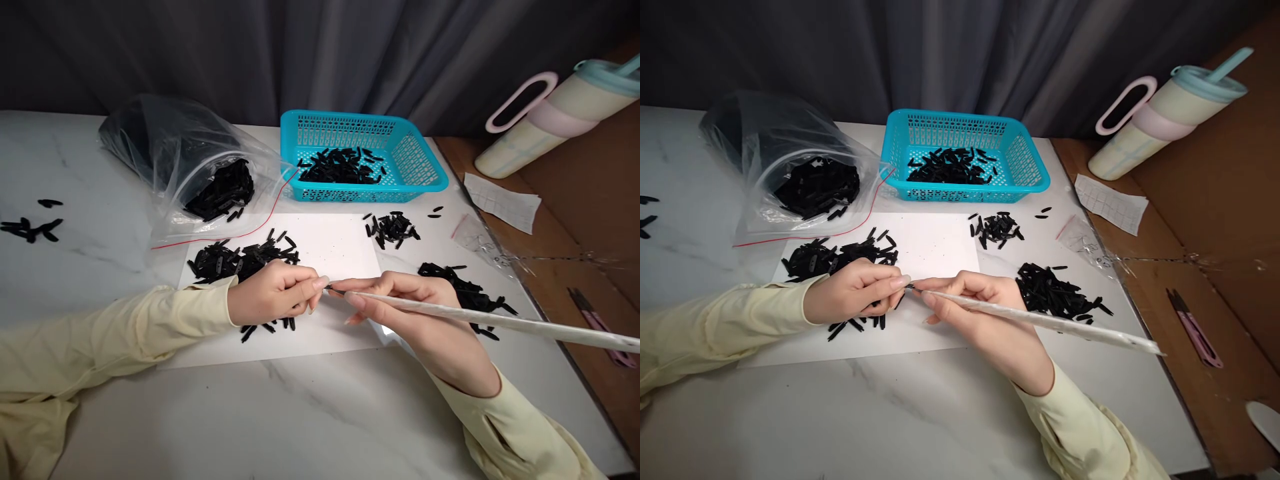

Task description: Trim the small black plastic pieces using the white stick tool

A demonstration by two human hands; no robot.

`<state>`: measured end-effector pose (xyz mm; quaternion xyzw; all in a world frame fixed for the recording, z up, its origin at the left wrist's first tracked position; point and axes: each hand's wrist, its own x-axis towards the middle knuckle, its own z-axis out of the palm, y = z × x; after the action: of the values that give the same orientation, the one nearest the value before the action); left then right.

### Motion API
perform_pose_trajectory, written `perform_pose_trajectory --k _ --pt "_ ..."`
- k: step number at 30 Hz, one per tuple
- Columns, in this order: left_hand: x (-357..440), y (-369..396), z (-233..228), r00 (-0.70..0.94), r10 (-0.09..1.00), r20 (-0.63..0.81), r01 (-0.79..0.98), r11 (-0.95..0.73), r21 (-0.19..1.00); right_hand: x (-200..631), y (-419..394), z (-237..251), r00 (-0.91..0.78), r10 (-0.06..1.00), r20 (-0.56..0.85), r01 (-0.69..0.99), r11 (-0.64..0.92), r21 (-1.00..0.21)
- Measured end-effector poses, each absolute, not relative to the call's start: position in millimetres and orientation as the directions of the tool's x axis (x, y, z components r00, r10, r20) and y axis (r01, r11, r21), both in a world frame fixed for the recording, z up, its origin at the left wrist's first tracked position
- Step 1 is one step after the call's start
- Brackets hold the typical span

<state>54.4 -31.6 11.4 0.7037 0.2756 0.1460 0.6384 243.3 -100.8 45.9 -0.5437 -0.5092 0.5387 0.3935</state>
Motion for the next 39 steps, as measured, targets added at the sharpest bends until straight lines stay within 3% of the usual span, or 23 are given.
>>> perform_pose_trajectory --k 19,25,29,32,36,39 --pt "54 -32 11 0.803 0.578 -0.144 0.216 -0.057 0.975 238 -102 40 -0.079 0.989 -0.126 0.085 -0.119 -0.989" --pt "54 -32 11 0.797 0.585 -0.149 0.220 -0.052 0.974 232 -106 41 -0.037 0.997 -0.073 0.232 -0.063 -0.971" --pt "55 -32 11 0.795 0.589 -0.145 0.224 -0.063 0.973 223 -114 33 0.016 0.993 0.114 0.479 0.093 -0.873" --pt "55 -32 10 0.795 0.590 -0.142 0.230 -0.075 0.970 218 -121 20 -0.038 0.946 0.321 0.656 0.266 -0.706" --pt "55 -31 10 0.791 0.595 -0.145 0.222 -0.059 0.973 218 -126 3 -0.126 0.860 0.495 0.759 0.404 -0.509" --pt "56 -31 10 0.793 0.589 -0.156 0.206 -0.018 0.978 219 -124 -2 -0.125 0.848 0.515 0.780 0.405 -0.477"
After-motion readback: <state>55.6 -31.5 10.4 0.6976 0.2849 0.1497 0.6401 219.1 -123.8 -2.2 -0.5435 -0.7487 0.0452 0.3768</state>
